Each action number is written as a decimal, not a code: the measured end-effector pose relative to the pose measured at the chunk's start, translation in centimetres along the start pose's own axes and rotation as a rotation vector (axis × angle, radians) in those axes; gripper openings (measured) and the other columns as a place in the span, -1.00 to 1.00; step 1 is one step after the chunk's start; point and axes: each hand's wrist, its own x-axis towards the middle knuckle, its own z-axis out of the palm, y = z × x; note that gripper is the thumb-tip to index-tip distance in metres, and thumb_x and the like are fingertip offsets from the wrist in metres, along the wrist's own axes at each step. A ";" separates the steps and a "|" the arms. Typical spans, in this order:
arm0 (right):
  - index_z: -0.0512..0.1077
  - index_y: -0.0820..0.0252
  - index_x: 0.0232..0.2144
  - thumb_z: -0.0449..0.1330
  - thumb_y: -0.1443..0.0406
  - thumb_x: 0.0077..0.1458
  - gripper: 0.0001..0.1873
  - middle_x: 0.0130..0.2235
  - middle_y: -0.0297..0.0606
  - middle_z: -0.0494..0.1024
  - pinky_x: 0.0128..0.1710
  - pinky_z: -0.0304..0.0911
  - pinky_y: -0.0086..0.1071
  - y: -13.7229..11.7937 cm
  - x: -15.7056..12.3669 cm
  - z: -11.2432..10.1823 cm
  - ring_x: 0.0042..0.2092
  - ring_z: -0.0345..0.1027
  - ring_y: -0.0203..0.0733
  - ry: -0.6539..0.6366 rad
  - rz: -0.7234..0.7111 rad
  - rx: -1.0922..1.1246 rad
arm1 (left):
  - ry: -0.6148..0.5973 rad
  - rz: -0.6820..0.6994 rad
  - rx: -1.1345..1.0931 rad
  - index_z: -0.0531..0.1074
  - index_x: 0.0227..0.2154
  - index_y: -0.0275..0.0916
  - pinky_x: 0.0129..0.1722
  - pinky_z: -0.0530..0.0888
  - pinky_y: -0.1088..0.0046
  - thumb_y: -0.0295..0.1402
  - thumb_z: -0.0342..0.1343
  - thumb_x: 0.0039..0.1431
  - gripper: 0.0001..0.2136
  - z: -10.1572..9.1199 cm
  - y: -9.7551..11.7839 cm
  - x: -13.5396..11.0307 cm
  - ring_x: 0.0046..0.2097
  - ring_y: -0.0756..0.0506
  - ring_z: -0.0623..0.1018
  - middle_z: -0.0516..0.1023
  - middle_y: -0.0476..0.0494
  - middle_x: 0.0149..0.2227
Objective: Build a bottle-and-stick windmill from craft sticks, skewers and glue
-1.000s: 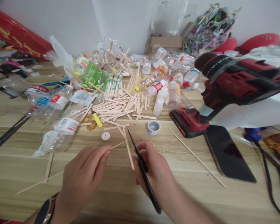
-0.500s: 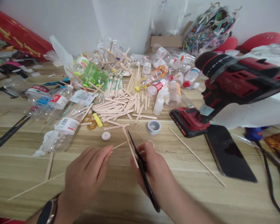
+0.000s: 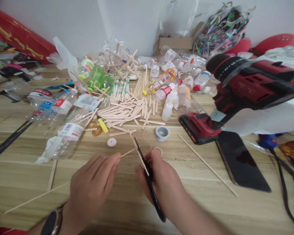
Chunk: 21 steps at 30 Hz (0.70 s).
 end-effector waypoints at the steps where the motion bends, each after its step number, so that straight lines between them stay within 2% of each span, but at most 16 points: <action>1: 0.14 0.04 -0.39 -0.03 0.19 0.10 -0.91 -0.57 -0.37 0.47 -0.60 0.20 -0.39 0.0 0.0 0.0 -0.60 0.36 -0.21 0.001 -0.005 -0.020 | -0.002 0.000 0.000 0.40 -0.13 -0.35 -0.41 0.35 0.34 -0.51 -0.09 0.39 -0.84 0.0 0.0 0.0 -0.38 -0.12 0.51 0.57 -0.11 -0.40; 7: 0.21 0.06 -0.29 -0.02 0.19 0.08 -0.86 -0.48 -0.28 0.59 -0.53 0.28 -0.34 0.2 -0.2 0.1 -0.50 0.51 -0.08 -0.030 0.032 -0.031 | 0.013 0.000 0.002 0.39 -0.13 -0.35 -0.42 0.34 0.34 -0.52 -0.08 0.38 -0.84 0.0 -0.1 -0.2 -0.37 -0.13 0.51 0.57 -0.13 -0.39; 14: 0.23 0.08 -0.27 -0.02 0.18 0.11 -0.85 -0.54 -0.31 0.57 -0.57 0.25 -0.35 0.4 -0.3 0.1 -0.55 0.50 -0.06 0.000 -0.050 -0.122 | 0.011 0.011 0.000 0.39 -0.12 -0.35 -0.40 0.35 0.34 -0.52 -0.08 0.38 -0.84 0.1 -0.1 -0.1 -0.38 -0.13 0.51 0.57 -0.12 -0.40; 21: 0.18 0.13 -0.23 -0.12 0.24 0.19 -0.85 -0.55 -0.26 0.57 -0.65 0.24 -0.34 0.3 -0.3 0.6 -0.61 0.50 -0.03 0.032 -0.121 -0.201 | 0.001 0.007 0.003 0.39 -0.12 -0.36 -0.40 0.36 0.34 -0.53 -0.07 0.37 -0.85 0.1 0.0 -0.3 -0.37 -0.14 0.52 0.58 -0.13 -0.40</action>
